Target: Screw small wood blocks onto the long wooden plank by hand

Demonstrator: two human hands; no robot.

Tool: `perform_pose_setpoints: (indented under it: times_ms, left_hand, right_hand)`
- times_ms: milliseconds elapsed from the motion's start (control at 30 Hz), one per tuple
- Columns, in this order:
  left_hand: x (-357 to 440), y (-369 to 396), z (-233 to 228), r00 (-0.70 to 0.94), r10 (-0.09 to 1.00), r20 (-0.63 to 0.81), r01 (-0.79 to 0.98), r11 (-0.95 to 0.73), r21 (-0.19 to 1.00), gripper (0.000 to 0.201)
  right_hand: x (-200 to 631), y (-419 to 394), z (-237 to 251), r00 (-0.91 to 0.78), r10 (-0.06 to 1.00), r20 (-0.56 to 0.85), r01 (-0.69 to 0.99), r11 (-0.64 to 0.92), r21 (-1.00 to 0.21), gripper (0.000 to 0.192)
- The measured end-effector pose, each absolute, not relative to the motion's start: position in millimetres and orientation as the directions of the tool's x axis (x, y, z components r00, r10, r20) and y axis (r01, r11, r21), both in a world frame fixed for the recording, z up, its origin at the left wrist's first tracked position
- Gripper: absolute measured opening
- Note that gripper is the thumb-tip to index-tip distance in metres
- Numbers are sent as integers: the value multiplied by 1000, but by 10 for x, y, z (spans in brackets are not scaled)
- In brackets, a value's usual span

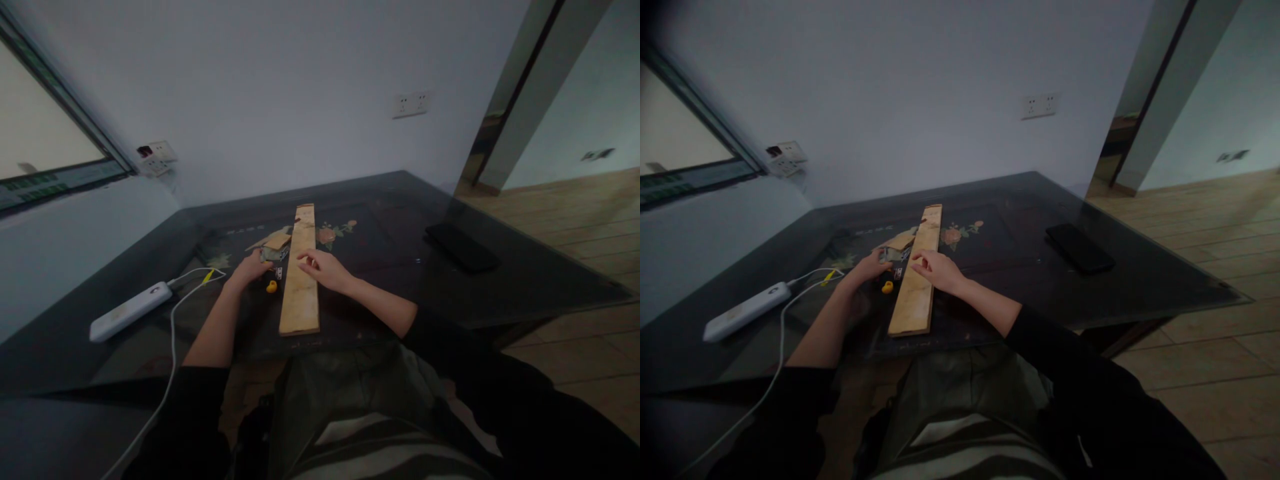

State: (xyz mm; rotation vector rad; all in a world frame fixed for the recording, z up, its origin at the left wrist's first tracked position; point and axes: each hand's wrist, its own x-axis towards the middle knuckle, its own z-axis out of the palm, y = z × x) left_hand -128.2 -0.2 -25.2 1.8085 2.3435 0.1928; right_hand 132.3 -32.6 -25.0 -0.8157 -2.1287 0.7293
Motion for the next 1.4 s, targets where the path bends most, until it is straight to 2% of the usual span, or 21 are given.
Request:
perform_pose_setpoints:
  times_ms: [200,367,500,700,900,1067,1400]
  left_hand:
    - [-1333,-16,-217,-270,962,-46,935,273,227,70]
    - [-1441,36,-286,-305,950,64,935,286,212,61]
    - [-1492,64,-321,-352,931,93,916,322,241,56]
    - [-1503,96,-329,-310,945,100,928,279,245,56]
    - [-1513,41,-260,-340,938,71,924,319,212,59]
    - [-1495,-21,-188,-369,923,110,919,345,192,56]
    - [-1437,-82,-104,-365,929,70,923,351,158,48]
  right_hand:
    - [1326,-336,-234,-541,737,406,339,633,-696,24]
    - [1325,-345,-223,-547,736,398,343,631,-696,24]
    - [1327,-352,-214,-544,738,400,349,633,-691,23]
    - [1331,-359,-197,-552,736,391,363,635,-682,22]
    - [1340,-368,-186,-551,736,394,365,637,-680,20]
    - [1366,-302,-206,-536,736,414,368,645,-670,18]
    - [1411,-272,-176,-519,747,417,366,635,-681,18]
